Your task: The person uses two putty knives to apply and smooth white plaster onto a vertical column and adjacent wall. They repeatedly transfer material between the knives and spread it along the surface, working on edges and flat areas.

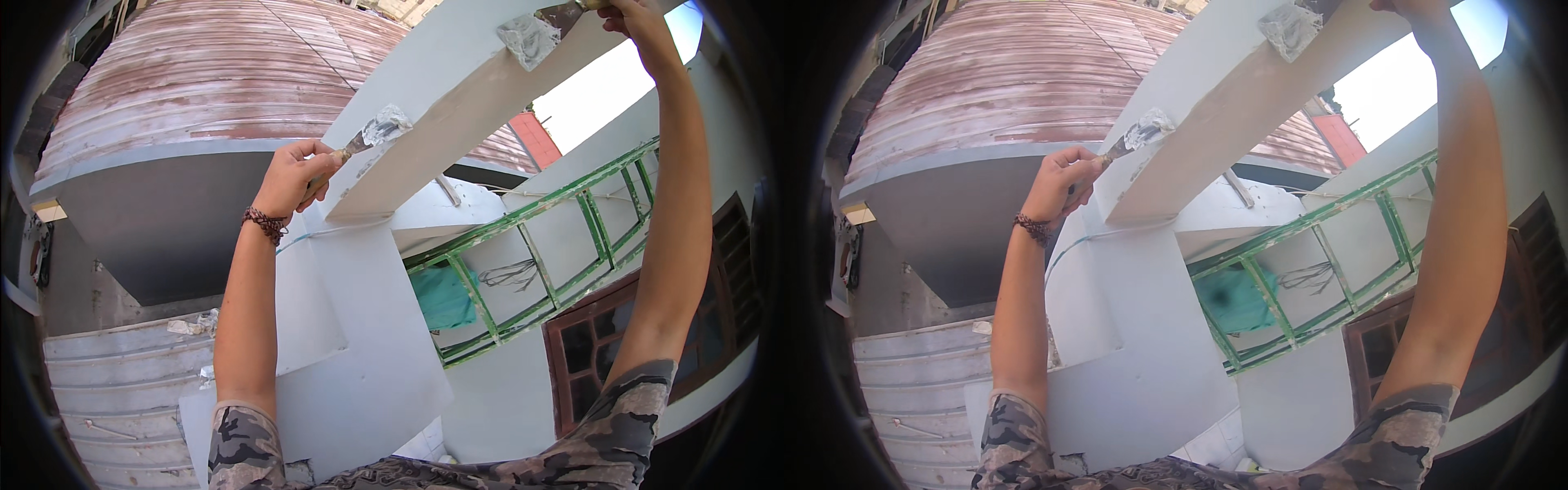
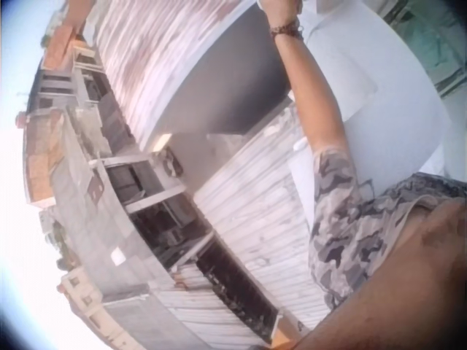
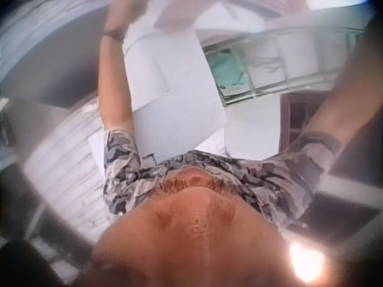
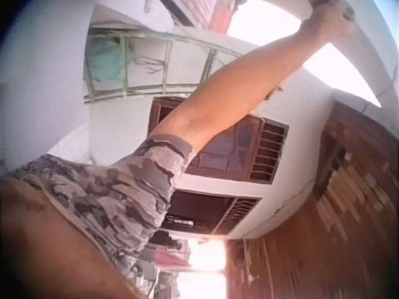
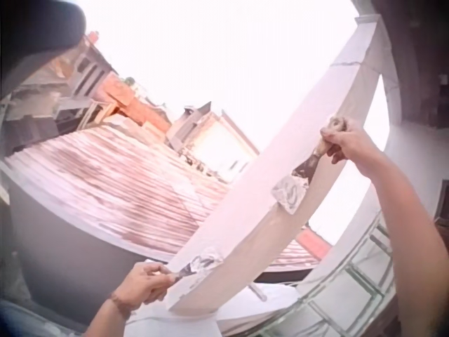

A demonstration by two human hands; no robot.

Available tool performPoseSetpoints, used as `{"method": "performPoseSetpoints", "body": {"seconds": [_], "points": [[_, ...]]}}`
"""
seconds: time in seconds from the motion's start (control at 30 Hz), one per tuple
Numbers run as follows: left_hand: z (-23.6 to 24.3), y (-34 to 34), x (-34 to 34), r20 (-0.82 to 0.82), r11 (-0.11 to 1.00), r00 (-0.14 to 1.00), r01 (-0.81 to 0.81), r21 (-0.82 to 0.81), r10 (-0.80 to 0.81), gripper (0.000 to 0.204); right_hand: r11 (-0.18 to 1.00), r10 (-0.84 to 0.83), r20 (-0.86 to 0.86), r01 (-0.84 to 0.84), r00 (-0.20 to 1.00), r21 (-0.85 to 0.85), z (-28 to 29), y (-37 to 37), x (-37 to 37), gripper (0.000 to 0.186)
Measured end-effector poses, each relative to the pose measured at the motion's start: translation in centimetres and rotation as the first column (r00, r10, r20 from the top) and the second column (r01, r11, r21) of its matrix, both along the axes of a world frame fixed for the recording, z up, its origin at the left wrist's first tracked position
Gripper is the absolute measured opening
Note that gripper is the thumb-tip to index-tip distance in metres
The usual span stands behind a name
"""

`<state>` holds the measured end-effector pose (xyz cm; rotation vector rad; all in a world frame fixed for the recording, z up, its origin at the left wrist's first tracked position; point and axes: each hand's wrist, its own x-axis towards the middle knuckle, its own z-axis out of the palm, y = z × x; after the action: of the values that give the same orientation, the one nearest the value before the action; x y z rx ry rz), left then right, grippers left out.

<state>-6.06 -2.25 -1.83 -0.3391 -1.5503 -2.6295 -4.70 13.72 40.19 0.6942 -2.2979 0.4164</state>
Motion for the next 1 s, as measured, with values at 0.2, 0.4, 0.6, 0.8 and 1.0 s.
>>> {"method": "performPoseSetpoints", "body": {"seconds": [0.2, 0.4, 0.6, 0.8, 1.0], "points": [[0.3, 0.5, 0.1, 0.008, 0.999, 1.000, -0.005, -0.039, 0.005, 0.017, 0.999, 0.005, 0.087, -0.009, 0.996, 0.051, -1.8, -0.6, -0.6, 0.018], [0.1, -0.1, -0.4, 0.001, 1.000, 1.000, 0.003, -0.030, -0.003, 0.018, 0.999, 0.010, 0.010, -0.010, 1.000, 0.034, -2.5, -1.4, 0.2, 0.018], [0.5, -0.6, -0.8, -0.019, 0.999, 1.000, -0.003, -0.035, 0.002, 0.019, 0.999, 0.023, 0.001, -0.023, 1.000, 0.032, -2.4, -2.2, 0.6, 0.020], [1.4, -0.5, -0.6, -0.010, 0.993, 0.998, 0.056, -0.100, -0.057, 0.021, 0.993, -0.027, 0.035, 0.022, 0.999, 0.118, -5.5, -2.5, -0.1, 0.020], [0.7, 0.4, -1.6, -0.038, 0.999, 0.999, 0.008, -0.051, -0.010, 0.019, 0.998, 0.015, 0.141, -0.023, 0.990, 0.059, -7.3, -1.1, -2.4, 0.025]]}}
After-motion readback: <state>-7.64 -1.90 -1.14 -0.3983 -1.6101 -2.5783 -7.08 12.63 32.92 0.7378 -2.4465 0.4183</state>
